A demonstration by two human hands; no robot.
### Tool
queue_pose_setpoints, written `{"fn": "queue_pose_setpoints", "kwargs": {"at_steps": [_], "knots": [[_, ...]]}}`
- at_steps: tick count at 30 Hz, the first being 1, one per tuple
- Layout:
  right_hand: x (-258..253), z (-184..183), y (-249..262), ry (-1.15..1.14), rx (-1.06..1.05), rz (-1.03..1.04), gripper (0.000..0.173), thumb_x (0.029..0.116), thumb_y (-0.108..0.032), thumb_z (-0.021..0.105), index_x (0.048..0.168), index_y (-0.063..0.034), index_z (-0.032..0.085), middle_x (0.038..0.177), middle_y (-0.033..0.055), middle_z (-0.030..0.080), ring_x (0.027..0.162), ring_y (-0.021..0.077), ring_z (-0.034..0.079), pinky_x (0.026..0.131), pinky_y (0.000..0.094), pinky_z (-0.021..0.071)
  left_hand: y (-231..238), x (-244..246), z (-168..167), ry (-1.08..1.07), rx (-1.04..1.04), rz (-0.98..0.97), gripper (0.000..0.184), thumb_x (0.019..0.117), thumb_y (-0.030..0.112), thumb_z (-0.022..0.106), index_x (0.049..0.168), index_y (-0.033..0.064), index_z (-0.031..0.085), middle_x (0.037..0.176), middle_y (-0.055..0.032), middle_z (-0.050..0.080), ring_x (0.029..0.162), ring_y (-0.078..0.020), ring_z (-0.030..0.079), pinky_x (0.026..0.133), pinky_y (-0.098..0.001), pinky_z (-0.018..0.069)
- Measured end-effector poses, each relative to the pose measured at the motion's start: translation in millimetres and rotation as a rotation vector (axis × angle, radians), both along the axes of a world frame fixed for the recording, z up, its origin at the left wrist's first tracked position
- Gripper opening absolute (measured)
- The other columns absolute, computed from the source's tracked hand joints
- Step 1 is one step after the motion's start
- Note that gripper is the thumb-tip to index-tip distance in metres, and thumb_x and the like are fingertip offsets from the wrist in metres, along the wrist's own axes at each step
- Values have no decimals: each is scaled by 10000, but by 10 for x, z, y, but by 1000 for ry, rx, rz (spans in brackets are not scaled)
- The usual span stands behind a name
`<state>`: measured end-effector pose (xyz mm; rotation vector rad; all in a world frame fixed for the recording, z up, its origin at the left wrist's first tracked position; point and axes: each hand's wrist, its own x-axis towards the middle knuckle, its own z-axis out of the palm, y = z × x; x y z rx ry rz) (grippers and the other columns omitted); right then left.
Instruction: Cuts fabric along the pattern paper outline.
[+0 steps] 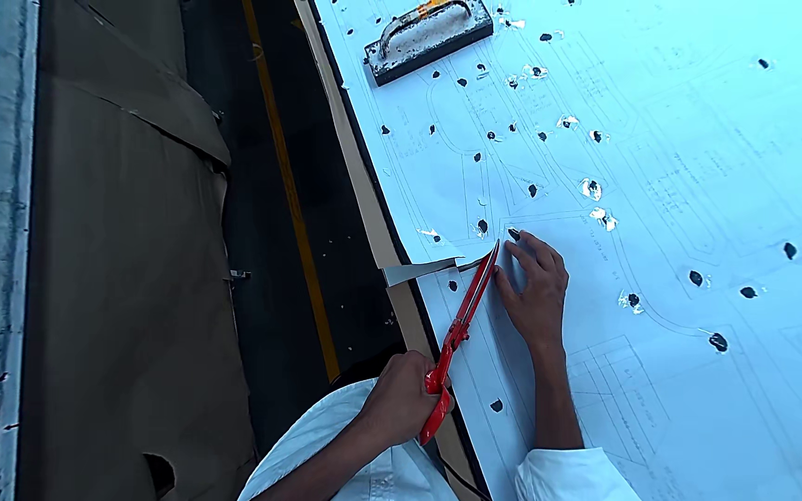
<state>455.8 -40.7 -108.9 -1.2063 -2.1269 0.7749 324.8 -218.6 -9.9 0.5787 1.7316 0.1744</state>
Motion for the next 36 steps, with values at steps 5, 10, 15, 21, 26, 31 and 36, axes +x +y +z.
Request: {"fn": "queue_pose_setpoints", "kwargs": {"at_steps": [5, 10, 15, 21, 26, 31, 36], "knots": [[-1, 4, -4, 3, 4, -6, 373, 940, -296, 645, 1247, -103, 734, 1461, 115, 577, 1394, 366, 472, 1132, 612, 323, 19, 20, 60, 5, 5, -33, 167, 936, 230, 718, 998, 75, 719, 787, -24, 724, 648, -135, 716, 677, -318, 622], [7, 0, -31, -5, 20, 4, 373, 966, -291, 656, 1281, -101, 712, 1496, 92, 548, 1418, 337, 452, 1140, 604, 331, 98, -15, 181, 29, -33, -127, 201, 896, 304, 714, 865, 107, 684, 747, -9, 693, 697, -148, 706, 708, -372, 595], [4, -21, -31, 2, 15, 1, 362, 958, -266, 665, 1272, -94, 717, 1484, 102, 557, 1405, 349, 463, 1137, 605, 332, 100, 81, 113, 70, -3, -227, 248, 902, 325, 701, 841, 86, 676, 731, -28, 665, 693, -166, 671, 697, -404, 543], [123, 182, -23, -81, -10, 90, 380, 963, -239, 688, 1325, -122, 677, 1545, 82, 494, 1400, 361, 459, 1005, 630, 419, 113, 180, 72, 103, -34, -277, 246, 936, 291, 679, 993, 55, 720, 859, -85, 701, 797, -221, 688, 778, -444, 545], [226, 215, 284, -364, -17, 156, 678, 877, -500, 753, 1491, -307, 540, 1680, 82, 292, 1552, 389, 209, 1143, 725, 187, 181, 264, 90, 141, -65, -310, 284, 958, 287, 668, 1074, 33, 717, 966, -124, 704, 941, -265, 675, 871, -465, 516], [298, 35, 264, -374, 78, 174, 686, 949, -633, 544, 1561, -339, 445, 1698, 15, 264, 1578, 333, 165, 1198, 708, 76, 234, 302, 112, 154, -90, -332, 281, 960, 289, 658, 1075, 39, 717, 989, -127, 705, 983, -279, 670, 889, -470, 511], [305, 49, 231, -376, 83, 172, 690, 976, -637, 480, 1590, -335, 393, 1716, -11, 207, 1592, 306, 103, 1210, 691, 55, 239, 331, 112, 166, -107, -306, 269, 959, 262, 661, 1081, 30, 720, 1003, -133, 708, 995, -280, 671, 901, -468, 508]]}}
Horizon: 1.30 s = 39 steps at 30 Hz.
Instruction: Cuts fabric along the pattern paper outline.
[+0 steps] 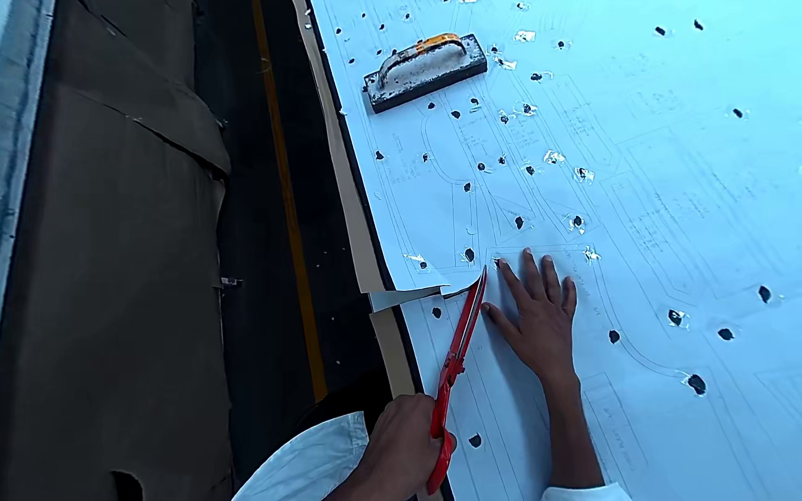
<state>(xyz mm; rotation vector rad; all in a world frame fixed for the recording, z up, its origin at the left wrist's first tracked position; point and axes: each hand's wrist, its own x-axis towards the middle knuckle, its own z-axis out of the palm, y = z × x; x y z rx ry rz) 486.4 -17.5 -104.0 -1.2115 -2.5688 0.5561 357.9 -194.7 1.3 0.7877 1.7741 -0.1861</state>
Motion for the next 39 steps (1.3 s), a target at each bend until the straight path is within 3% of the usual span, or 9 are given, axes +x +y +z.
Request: {"fn": "queue_pose_setpoints", "kwargs": {"at_steps": [9, 14, 28, 33, 39], "knots": [[-14, -8, 0, 9, -14, 4, 702, 971, -638, 480, 1589, -312, 403, 1716, 12, 205, 1592, 310, 105, 1212, 685, 43, -52, 25, -48, -7, 52, 54, 236, 948, 234, 657, 1041, 31, 734, 945, -123, 712, 920, -258, 675, 854, -446, 508], [-26, -24, 8, 13, -6, -3, 697, 968, -643, 480, 1580, -315, 419, 1708, 22, 233, 1587, 323, 124, 1205, 699, 51, -37, 23, -46, -34, 32, 86, 298, 941, 292, 670, 1116, 59, 732, 972, -108, 716, 940, -253, 682, 859, -459, 527], [-13, -81, 50, 15, 20, 15, 701, 950, -669, 471, 1558, -319, 458, 1694, 34, 273, 1577, 351, 157, 1197, 712, 57, 42, 39, -9, -38, 82, 101, 232, 947, 246, 661, 1006, 30, 720, 921, -123, 691, 905, -262, 664, 834, -457, 509], [9, -52, 40, 34, 24, 19, 687, 959, -631, 490, 1558, -297, 460, 1692, 45, 277, 1576, 360, 157, 1193, 719, 66, 48, 69, 6, -58, 71, 131, 269, 962, 278, 663, 1046, 24, 696, 961, -136, 685, 940, -285, 665, 852, -491, 517], [10, -41, 32, 43, 16, 24, 675, 971, -607, 499, 1570, -301, 440, 1695, 33, 271, 1580, 344, 150, 1194, 714, 65, 114, 167, 6, -32, 88, 152, 258, 958, 265, 658, 1004, 12, 678, 952, -141, 672, 938, -285, 655, 845, -486, 506]]}}
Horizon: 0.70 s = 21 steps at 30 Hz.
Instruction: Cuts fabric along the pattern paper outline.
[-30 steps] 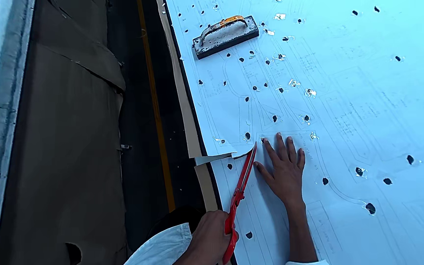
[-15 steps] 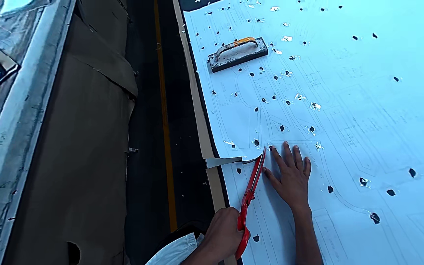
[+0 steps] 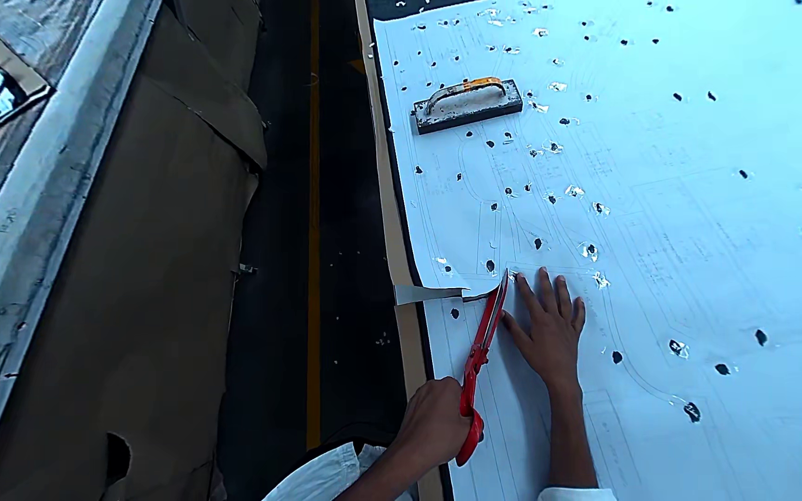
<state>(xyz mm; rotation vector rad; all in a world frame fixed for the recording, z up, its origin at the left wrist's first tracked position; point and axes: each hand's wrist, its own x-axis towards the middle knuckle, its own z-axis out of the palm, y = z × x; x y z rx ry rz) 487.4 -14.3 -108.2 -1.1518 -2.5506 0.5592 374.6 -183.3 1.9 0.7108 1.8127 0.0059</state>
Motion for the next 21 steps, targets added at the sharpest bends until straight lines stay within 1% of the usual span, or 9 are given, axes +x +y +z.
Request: {"fn": "queue_pose_setpoints", "kwargs": {"at_steps": [5, 10, 15, 19, 21], "knots": [[5, 7, -12, 6, -3, 1, 637, 1008, -600, 436, 1579, -318, 419, 1704, 14, 246, 1586, 331, 126, 1198, 710, 59, 24, 1, 58, 50, -25, -25, 261, 973, 259, 638, 998, 0, 662, 955, -155, 660, 953, -304, 648, 851, -492, 498], [5, 28, -20, -8, -4, 1, 628, 1020, -594, 421, 1581, -310, 418, 1703, 6, 249, 1587, 325, 125, 1201, 703, 66, 44, -39, 160, 104, -53, -81, 260, 990, 237, 617, 1044, -14, 659, 1034, -186, 666, 1037, -333, 645, 910, -507, 493], [17, 21, -20, -4, 2, 5, 633, 1016, -586, 447, 1581, -302, 420, 1706, 9, 240, 1587, 331, 120, 1200, 704, 63, 9, -38, 137, 125, -52, -78, 266, 992, 242, 621, 1056, -12, 665, 1034, -177, 670, 1037, -323, 646, 916, -499, 492], [20, 30, -29, -5, -5, 11, 631, 1020, -586, 440, 1586, -307, 409, 1710, 8, 226, 1588, 325, 119, 1200, 706, 63, -23, -35, 88, 121, -31, -57, 254, 985, 240, 632, 1024, -7, 673, 1000, -167, 667, 995, -310, 648, 895, -488, 497], [21, 33, -29, -5, -11, 18, 632, 1024, -576, 448, 1587, -293, 408, 1713, 22, 217, 1587, 332, 117, 1198, 709, 63, -34, -38, 62, 113, -14, -39, 247, 975, 235, 642, 1008, -8, 674, 982, -162, 664, 974, -307, 647, 883, -486, 499]]}}
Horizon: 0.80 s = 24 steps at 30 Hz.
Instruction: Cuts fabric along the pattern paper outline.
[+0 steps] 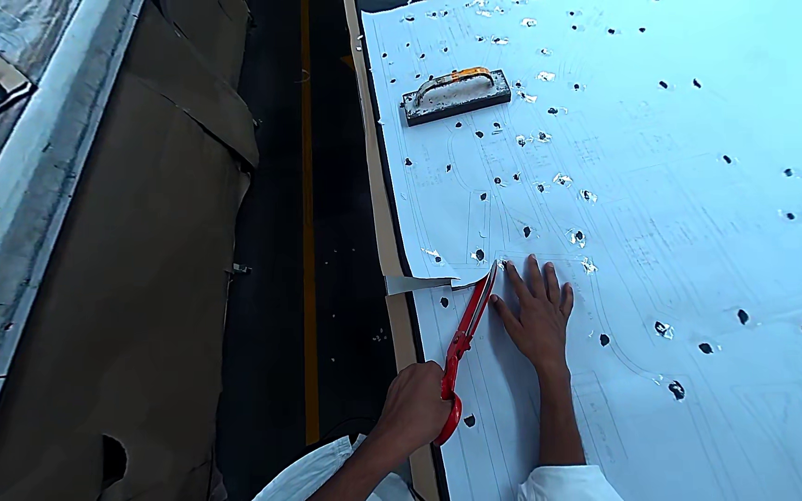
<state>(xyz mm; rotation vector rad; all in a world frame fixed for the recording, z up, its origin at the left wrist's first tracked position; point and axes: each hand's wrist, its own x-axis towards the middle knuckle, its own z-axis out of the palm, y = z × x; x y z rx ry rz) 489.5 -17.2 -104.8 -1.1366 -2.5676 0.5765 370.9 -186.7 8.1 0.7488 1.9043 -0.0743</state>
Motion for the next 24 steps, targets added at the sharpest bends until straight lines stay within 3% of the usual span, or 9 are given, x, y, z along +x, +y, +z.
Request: {"fn": "queue_pose_setpoints", "kwargs": {"at_steps": [9, 16, 24], "knots": [[4, -8, -6, 26, 7, 11, 617, 1030, -535, 461, 1591, -288, 401, 1712, 22, 220, 1588, 332, 109, 1195, 717, 54, -17, 22, -31, -41, 46, 51, 226, 958, 229, 657, 955, 4, 671, 891, -131, 654, 863, -266, 643, 807, -455, 505], [-4, 6, -6, 18, 8, 14, 587, 1050, -508, 438, 1591, -284, 402, 1711, 26, 223, 1588, 333, 112, 1198, 712, 60, -5, 114, -65, -133, 55, 187, 198, 934, 247, 685, 916, 51, 663, 826, -67, 682, 727, -179, 682, 725, -394, 565], [10, 20, -13, 22, 5, 22, 565, 1070, -489, 397, 1597, -287, 389, 1710, 21, 226, 1588, 331, 114, 1199, 708, 57, 100, 125, -38, -96, 47, 129, 240, 962, 265, 654, 936, 26, 650, 861, -105, 660, 808, -237, 661, 783, -453, 530]]}}
